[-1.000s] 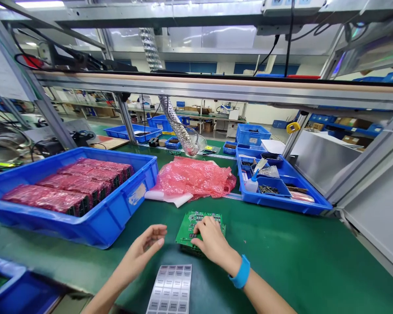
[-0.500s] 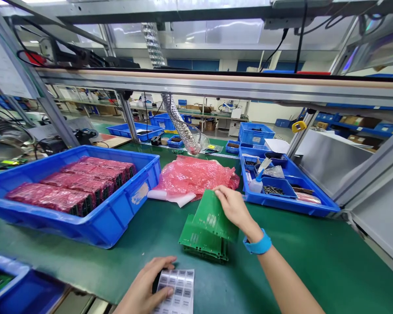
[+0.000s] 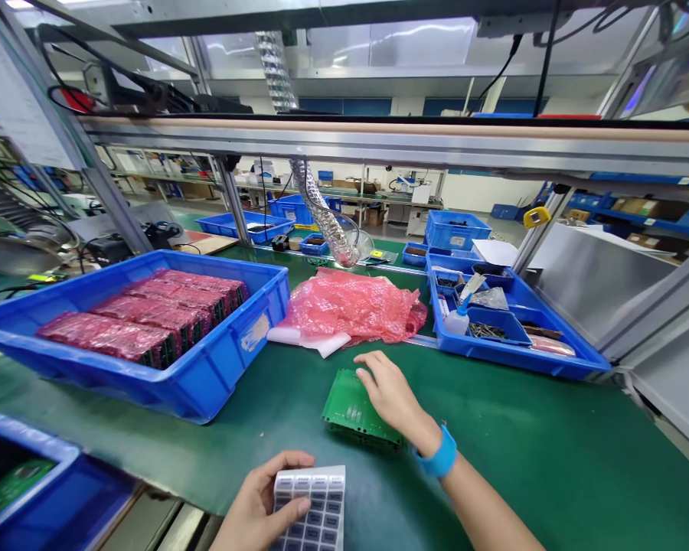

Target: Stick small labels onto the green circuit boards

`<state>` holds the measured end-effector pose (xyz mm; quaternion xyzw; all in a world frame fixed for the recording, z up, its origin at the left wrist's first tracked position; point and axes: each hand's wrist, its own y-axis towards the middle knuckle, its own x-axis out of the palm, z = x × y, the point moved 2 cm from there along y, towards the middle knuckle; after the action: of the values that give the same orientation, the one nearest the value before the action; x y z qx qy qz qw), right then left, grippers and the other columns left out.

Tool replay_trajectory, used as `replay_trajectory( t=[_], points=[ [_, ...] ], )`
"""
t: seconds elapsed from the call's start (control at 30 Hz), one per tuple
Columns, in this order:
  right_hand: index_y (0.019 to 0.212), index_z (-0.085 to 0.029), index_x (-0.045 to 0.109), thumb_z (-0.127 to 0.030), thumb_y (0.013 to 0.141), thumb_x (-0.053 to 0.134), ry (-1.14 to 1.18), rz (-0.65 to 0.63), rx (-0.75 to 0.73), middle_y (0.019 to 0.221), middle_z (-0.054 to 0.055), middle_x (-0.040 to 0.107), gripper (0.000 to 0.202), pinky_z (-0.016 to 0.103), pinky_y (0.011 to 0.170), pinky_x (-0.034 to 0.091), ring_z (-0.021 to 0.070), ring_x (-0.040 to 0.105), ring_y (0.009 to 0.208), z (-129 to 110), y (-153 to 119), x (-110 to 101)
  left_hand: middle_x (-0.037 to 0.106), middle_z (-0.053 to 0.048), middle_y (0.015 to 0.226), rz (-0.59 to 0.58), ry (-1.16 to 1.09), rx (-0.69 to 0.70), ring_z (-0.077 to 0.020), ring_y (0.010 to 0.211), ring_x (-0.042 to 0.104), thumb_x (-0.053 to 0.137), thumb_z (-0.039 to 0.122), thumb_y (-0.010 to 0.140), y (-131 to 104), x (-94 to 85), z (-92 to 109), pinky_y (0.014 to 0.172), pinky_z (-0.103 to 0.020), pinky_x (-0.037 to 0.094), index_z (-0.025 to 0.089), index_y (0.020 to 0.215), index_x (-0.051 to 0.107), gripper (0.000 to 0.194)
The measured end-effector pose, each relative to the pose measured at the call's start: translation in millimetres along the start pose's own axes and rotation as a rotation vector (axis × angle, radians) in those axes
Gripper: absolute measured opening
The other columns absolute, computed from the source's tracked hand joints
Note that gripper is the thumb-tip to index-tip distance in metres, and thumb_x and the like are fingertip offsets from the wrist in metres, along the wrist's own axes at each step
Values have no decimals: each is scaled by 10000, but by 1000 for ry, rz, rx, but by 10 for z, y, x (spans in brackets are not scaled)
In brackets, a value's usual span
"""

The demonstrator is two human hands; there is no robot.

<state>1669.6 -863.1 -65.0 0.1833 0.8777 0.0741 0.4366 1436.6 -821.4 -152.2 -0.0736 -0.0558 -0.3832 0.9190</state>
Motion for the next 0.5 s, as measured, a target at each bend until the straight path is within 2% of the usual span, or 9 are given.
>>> replay_trajectory(
  t=[0.07, 0.13, 0.2, 0.3, 0.37, 0.43, 0.5],
  points=[
    [998, -215, 595, -332, 919, 491, 158, -45, -11, 996, 48, 637, 175, 311, 839, 445, 194, 587, 936, -208, -284, -21, 679, -18, 832, 52, -13, 18, -174, 736, 579, 821, 287, 605, -60, 58, 58, 677, -233, 439, 206, 917, 712, 340],
    [1009, -238, 594, -395, 795, 680, 295, -158, 0, 1001, 17, 636, 279, 283, 834, 443, 192, 582, 940, -402, -594, 39, 674, -19, 806, 64, -7, 53, -169, 715, 576, 822, 310, 609, -130, 118, 128, 667, -233, 441, 190, 887, 717, 320],
    [958, -234, 601, -394, 716, 754, 354, -188, 60, 937, -2, 636, 328, 263, 800, 436, 185, 584, 885, -521, -862, 147, 654, -9, 752, 43, -12, 88, -157, 689, 566, 818, 331, 623, -206, 172, 194, 656, -228, 437, 181, 856, 714, 296],
    [794, -204, 603, -366, 765, 676, 424, -93, 144, 754, -15, 617, 180, 244, 685, 418, 157, 568, 723, -565, -1105, 320, 638, 6, 734, -21, -91, 73, -141, 674, 566, 837, 369, 607, -321, 231, 252, 645, -214, 438, 195, 859, 707, 333],
    [742, -195, 610, -352, 768, 649, 475, -19, 177, 703, -11, 619, 164, 239, 650, 410, 151, 562, 676, -547, -1184, 399, 654, -1, 753, -55, -121, 64, -144, 673, 577, 837, 431, 596, -387, 247, 265, 641, -215, 449, 206, 881, 717, 383],
    [712, -192, 627, -353, 751, 666, 504, 37, 207, 677, -6, 631, 171, 235, 631, 409, 151, 567, 656, -515, -1236, 444, 681, -24, 758, -26, -44, 88, -160, 677, 595, 805, 484, 623, -435, 234, 263, 644, -225, 466, 202, 860, 744, 373],
    [676, -191, 643, -363, 741, 686, 515, 82, 224, 644, -2, 639, 190, 232, 611, 407, 149, 570, 630, -475, -1281, 472, 710, -52, 755, 68, 99, 118, -186, 687, 619, 769, 502, 662, -459, 197, 251, 653, -240, 488, 201, 805, 773, 333]
  ],
)
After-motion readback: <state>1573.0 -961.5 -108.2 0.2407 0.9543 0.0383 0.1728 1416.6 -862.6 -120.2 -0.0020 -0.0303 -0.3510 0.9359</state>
